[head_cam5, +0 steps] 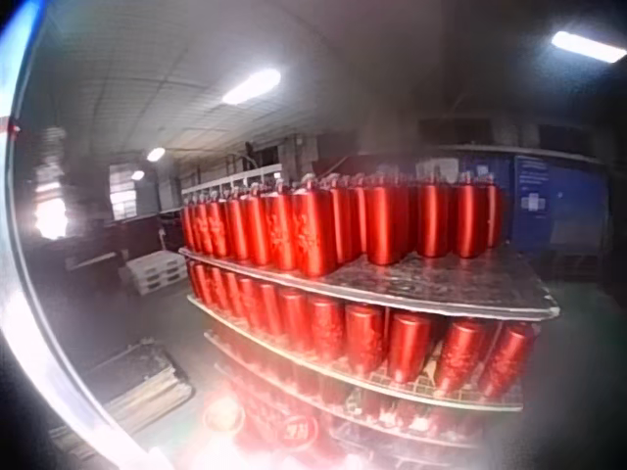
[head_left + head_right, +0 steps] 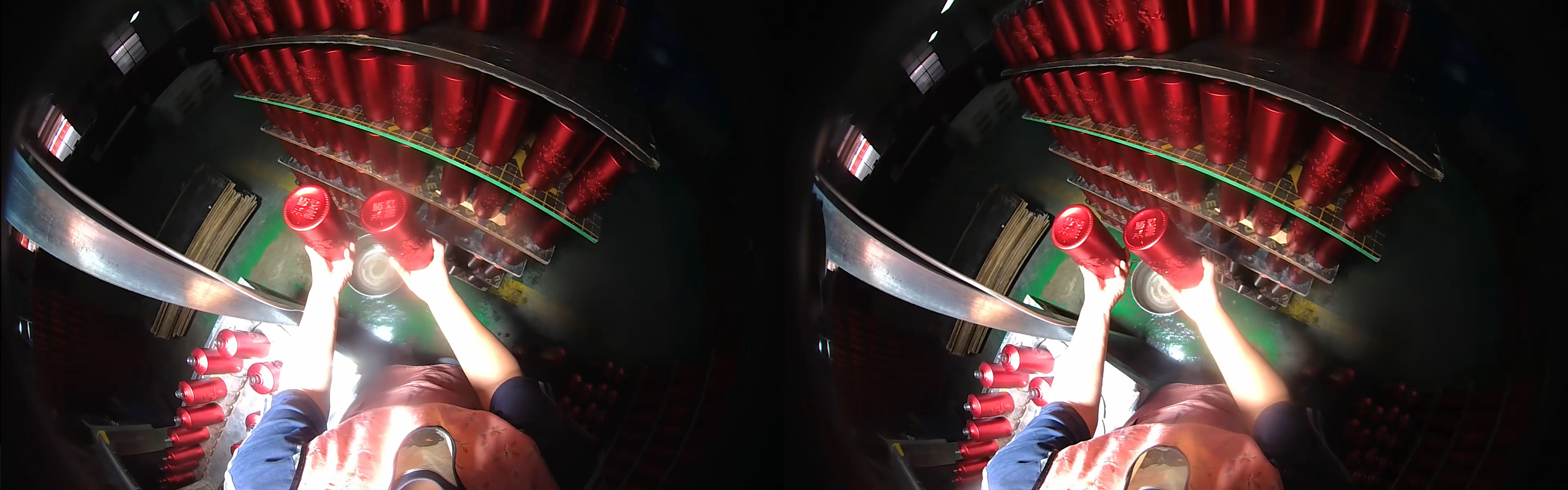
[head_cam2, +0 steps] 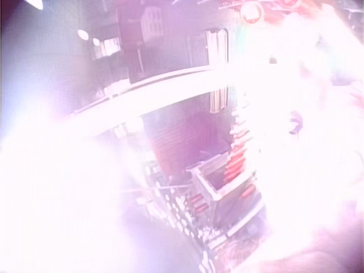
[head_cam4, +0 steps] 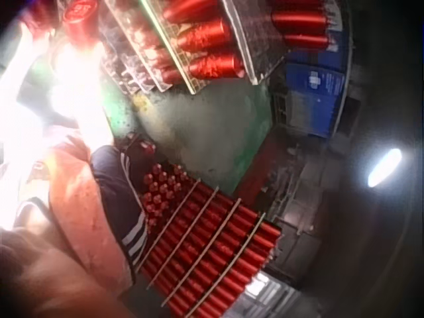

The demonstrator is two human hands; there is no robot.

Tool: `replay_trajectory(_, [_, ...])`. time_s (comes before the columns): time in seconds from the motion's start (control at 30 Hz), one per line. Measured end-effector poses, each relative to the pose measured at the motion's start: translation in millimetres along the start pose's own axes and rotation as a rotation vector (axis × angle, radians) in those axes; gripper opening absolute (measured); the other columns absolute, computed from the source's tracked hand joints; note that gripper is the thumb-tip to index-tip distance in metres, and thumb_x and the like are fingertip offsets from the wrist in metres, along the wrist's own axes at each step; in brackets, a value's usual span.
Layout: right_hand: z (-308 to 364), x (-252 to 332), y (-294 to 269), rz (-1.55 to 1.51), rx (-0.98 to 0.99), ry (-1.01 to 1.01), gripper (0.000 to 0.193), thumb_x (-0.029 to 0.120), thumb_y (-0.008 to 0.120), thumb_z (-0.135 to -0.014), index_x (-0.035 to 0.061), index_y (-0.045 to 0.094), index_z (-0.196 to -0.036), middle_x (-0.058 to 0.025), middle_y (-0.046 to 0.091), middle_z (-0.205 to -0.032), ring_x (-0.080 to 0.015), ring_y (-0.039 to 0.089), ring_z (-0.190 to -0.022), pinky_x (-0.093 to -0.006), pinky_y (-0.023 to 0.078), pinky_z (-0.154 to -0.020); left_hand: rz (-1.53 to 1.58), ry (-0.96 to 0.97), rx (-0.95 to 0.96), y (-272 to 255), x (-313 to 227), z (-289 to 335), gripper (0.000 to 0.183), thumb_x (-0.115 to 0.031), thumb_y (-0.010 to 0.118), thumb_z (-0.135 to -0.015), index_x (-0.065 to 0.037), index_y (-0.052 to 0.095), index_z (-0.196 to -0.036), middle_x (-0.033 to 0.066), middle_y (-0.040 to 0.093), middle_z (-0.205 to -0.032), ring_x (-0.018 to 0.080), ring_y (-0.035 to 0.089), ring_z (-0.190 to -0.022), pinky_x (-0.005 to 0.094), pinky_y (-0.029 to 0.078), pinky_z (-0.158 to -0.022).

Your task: The person repeatedly picks up red cylindrical objects from a metal tray and places them onto a curved multi-tiered rack. The person handles the cylinders one or two at a time, moving them from the tray to the rack in a repetitive cycle.

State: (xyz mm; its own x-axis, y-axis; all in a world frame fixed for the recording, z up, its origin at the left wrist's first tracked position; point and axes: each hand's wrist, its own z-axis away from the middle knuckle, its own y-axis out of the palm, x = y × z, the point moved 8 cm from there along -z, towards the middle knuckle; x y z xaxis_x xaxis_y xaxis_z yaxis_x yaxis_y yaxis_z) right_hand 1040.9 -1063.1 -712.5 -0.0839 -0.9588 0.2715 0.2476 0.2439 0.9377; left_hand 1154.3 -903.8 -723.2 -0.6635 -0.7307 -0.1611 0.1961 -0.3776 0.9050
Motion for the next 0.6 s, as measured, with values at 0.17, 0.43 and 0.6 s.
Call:
replay_trajectory(0.17, [-97.1,-34.3,29.8,-0.213,0.144,0.25,0.063,0.059,0.032,-0.1,0.0102,0.047,-0.138,-0.0145,0.056,-0.133,-0.0305,0.058,-0.117,-0.046,0.053,-0.095,0.166,-0.008,0.052,19.1,-35.1,-42.2,0.073,-0.068,0.057,-0.084,-0.011,0.054,-0.13,0.0194,0.06,-0.118,0.0327,0.065,-0.084,0.0312,0.059,-0.053])
replay_trajectory(0.43, [-156.5,-56.9,86.5,-0.232,0.228,0.481,0.081,0.074,0.041,-0.09,0.0052,0.054,-0.13,-0.019,0.062,-0.118,-0.0342,0.065,-0.101,-0.0403,0.062,-0.077,0.277,0.023,0.01,12.6,-72.6,-76.2,0.071,-0.065,0.058,-0.084,-0.009,0.055,-0.127,0.0239,0.06,-0.115,0.0341,0.065,-0.088,0.0315,0.06,-0.054])
replay_trajectory(0.6, [-178.9,-54.8,84.1,-0.236,0.19,0.458,0.068,0.058,0.043,-0.096,0.0017,0.053,-0.132,-0.0232,0.062,-0.118,-0.0377,0.064,-0.107,-0.046,0.065,-0.075,0.286,0.07,-0.001,15.7,-71.4,-88.3,0.072,-0.066,0.059,-0.084,-0.006,0.055,-0.124,0.0253,0.059,-0.112,0.032,0.062,-0.077,0.0309,0.059,-0.054])
